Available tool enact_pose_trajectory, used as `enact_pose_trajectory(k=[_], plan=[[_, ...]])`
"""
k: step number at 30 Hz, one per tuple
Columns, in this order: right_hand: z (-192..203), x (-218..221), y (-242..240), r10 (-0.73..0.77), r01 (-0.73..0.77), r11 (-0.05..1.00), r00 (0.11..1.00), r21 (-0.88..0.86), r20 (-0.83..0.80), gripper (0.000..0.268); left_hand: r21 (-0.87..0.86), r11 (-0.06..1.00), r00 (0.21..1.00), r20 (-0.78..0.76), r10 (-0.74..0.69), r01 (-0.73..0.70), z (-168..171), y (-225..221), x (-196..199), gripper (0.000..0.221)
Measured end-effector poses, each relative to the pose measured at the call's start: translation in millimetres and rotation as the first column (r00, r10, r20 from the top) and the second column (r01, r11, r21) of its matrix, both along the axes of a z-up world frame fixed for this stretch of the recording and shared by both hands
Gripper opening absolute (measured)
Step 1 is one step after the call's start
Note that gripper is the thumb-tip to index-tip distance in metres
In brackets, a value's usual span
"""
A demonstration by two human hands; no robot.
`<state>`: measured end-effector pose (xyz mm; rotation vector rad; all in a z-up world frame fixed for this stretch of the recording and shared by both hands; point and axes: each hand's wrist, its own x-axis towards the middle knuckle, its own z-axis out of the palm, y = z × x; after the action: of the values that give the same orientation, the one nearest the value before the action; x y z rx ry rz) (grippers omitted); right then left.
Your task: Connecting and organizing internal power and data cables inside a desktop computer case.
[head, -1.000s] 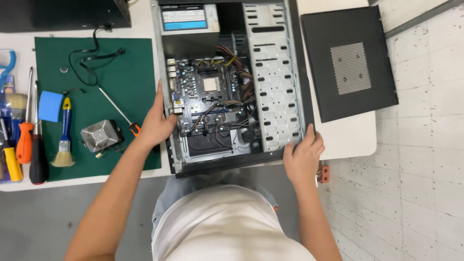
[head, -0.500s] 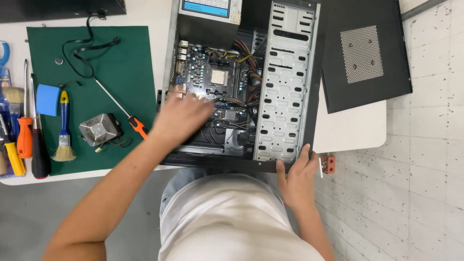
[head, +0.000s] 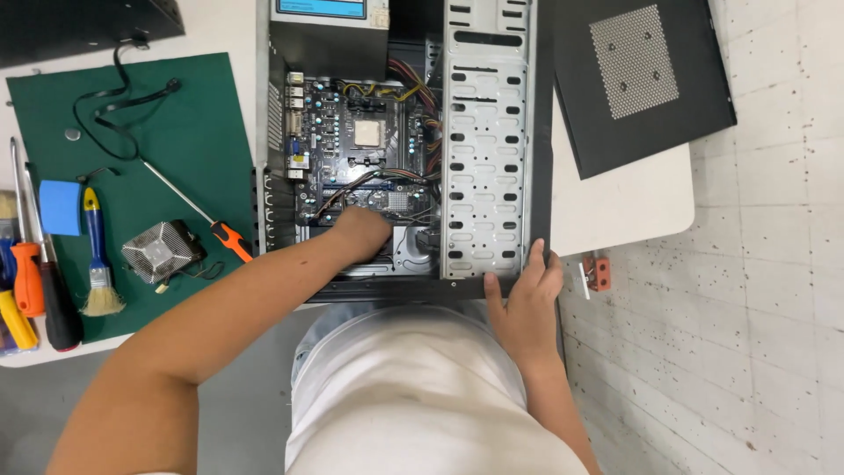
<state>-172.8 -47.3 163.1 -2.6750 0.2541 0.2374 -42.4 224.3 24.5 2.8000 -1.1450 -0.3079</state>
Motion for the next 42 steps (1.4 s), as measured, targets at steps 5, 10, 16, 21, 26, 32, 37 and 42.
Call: enact_pose_trajectory(k=[5, 10, 16, 21, 26, 32, 37, 42], plan=[[4, 0, 5, -0.008, 0.008, 1.000, 1.000, -0.023, 0.030, 0.091, 0.013, 0.999, 0.997, -0.062, 0.038, -0.038, -9, 2, 5, 0.017], [4, -1, 6, -0.007, 0.009, 1.000, 0.999, -0.026, 0.054, 0.090, 0.036, 0.995, 0.987, -0.124, 0.100, -0.096, -17, 3, 12, 0.021], [-5, -4, 2, -0.011, 0.012, 1.000, 0.997, -0.008, 0.083, 0.091, -0.011, 0.983, 0.948, -0.264, 0.175, -0.184, 28, 24, 33, 0.029], [-3, -4, 4, -0.003, 0.004, 1.000, 0.994, -0.010, 0.112, 0.088, -0.292, 0.853, 0.874, -0.368, 0.317, -0.432, 49, 38, 48, 0.017], [-14, -6, 0, 0.004, 0.001, 0.999, 0.993, -0.042, 0.122, 0.090, -0.269, 0.858, 0.854, -0.422, 0.304, -0.438, 40, 26, 42, 0.015], [-17, -7, 0, 0.017, -0.006, 0.998, 0.988, -0.069, 0.155, 0.090, -0.093, 0.966, 0.949, -0.231, 0.214, -0.240, -28, 11, 30, 0.011], [-15, -7, 2, 0.011, -0.004, 0.999, 0.987, -0.046, 0.161, 0.090, 0.101, 0.989, 0.985, 0.146, 0.090, -0.106, -83, 15, 25, 0.007], [-11, -6, 2, 0.004, 0.000, 1.000, 0.988, -0.023, 0.155, 0.088, 0.038, 0.995, 0.985, 0.150, 0.090, -0.097, -80, 13, 23, 0.008]])
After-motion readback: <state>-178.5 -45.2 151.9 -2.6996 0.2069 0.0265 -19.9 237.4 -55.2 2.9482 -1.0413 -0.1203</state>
